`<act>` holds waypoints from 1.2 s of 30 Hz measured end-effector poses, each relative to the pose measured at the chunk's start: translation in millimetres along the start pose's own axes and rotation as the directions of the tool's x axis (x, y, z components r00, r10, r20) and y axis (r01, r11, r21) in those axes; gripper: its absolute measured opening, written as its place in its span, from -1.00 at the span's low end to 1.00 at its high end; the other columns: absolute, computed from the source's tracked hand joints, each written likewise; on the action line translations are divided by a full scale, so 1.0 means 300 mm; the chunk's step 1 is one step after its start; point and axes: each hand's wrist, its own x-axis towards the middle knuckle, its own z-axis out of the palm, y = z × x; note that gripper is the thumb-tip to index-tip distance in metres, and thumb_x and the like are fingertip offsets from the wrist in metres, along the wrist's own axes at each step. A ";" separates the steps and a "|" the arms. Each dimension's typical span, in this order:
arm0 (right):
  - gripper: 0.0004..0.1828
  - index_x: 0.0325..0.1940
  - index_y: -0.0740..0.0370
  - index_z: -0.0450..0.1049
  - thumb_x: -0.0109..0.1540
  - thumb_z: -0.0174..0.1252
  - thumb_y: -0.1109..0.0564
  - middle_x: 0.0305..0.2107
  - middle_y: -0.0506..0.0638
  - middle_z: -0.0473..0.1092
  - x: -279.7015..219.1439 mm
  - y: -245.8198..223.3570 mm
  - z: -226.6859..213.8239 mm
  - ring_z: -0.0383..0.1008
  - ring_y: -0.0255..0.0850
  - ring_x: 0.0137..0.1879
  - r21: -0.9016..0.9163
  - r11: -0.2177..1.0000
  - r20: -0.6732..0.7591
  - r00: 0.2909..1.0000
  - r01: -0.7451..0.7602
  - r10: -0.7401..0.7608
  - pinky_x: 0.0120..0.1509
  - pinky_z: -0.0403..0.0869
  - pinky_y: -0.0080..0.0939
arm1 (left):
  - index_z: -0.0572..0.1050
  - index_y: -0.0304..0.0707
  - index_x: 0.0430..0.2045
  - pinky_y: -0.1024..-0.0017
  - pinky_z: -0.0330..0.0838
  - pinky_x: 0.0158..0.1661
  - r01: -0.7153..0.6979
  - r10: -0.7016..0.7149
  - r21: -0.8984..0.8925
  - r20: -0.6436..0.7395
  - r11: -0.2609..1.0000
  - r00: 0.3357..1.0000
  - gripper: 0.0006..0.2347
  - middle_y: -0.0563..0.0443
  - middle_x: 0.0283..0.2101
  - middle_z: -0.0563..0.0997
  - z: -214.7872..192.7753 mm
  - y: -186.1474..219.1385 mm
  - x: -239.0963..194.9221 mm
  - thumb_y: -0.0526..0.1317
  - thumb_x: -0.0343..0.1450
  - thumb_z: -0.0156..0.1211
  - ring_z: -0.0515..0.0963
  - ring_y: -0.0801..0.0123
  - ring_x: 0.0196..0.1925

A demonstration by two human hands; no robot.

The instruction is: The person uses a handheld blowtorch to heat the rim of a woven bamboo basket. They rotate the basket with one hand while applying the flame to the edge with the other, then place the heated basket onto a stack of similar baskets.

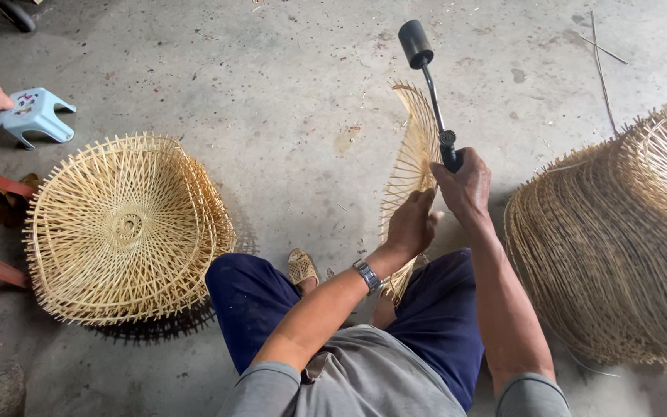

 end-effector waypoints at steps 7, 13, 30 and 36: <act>-0.59 -0.17 0.30 0.49 0.30 0.27 -0.13 -0.48 0.02 0.50 0.002 -0.017 -0.161 0.49 -0.30 -0.48 0.207 0.967 0.114 0.986 -0.146 0.125 -0.49 0.47 -0.19 | 0.57 -0.30 -0.17 0.10 0.51 -0.12 -0.060 0.066 0.044 -0.164 0.997 0.984 -0.84 -0.29 -0.20 0.62 0.004 -0.303 0.216 -0.37 0.40 0.14 0.62 -0.11 -0.16; -0.62 -0.20 0.36 0.47 0.36 0.21 -0.07 -0.49 0.05 0.46 -0.085 0.103 -0.384 0.44 -0.32 -0.50 0.278 0.910 0.102 0.951 -0.309 0.292 -0.51 0.42 -0.24 | 0.59 -0.28 -0.27 0.25 0.52 -0.45 0.324 -0.353 -0.304 -0.044 0.896 0.934 -0.86 -0.07 -0.51 0.61 -0.206 -0.476 0.391 -0.31 0.34 0.23 0.62 0.24 -0.48; -0.61 -0.26 0.26 0.51 0.28 0.16 -0.15 -0.66 0.02 0.39 -0.194 0.106 -0.317 0.36 -0.25 -0.55 0.154 0.952 0.369 0.909 -0.265 0.193 -0.44 0.38 -0.12 | 0.61 -0.30 -0.34 0.12 0.48 -0.26 -0.225 0.171 0.485 0.155 0.845 0.973 -0.83 -0.22 -0.33 0.62 -0.814 -0.322 0.620 -0.28 0.28 0.41 0.62 -0.04 -0.28; -0.52 -0.26 0.37 0.51 0.33 0.18 -0.17 -0.63 0.10 0.39 -0.146 0.053 -0.317 0.36 -0.17 -0.51 0.084 0.970 0.345 0.920 -0.230 0.188 -0.36 0.37 -0.04 | 0.64 -0.29 -0.26 0.19 0.50 -0.21 -0.260 0.262 0.563 0.080 0.784 0.962 -0.84 -0.13 -0.30 0.65 -1.024 -0.124 0.613 -0.30 0.33 0.43 0.63 0.10 -0.26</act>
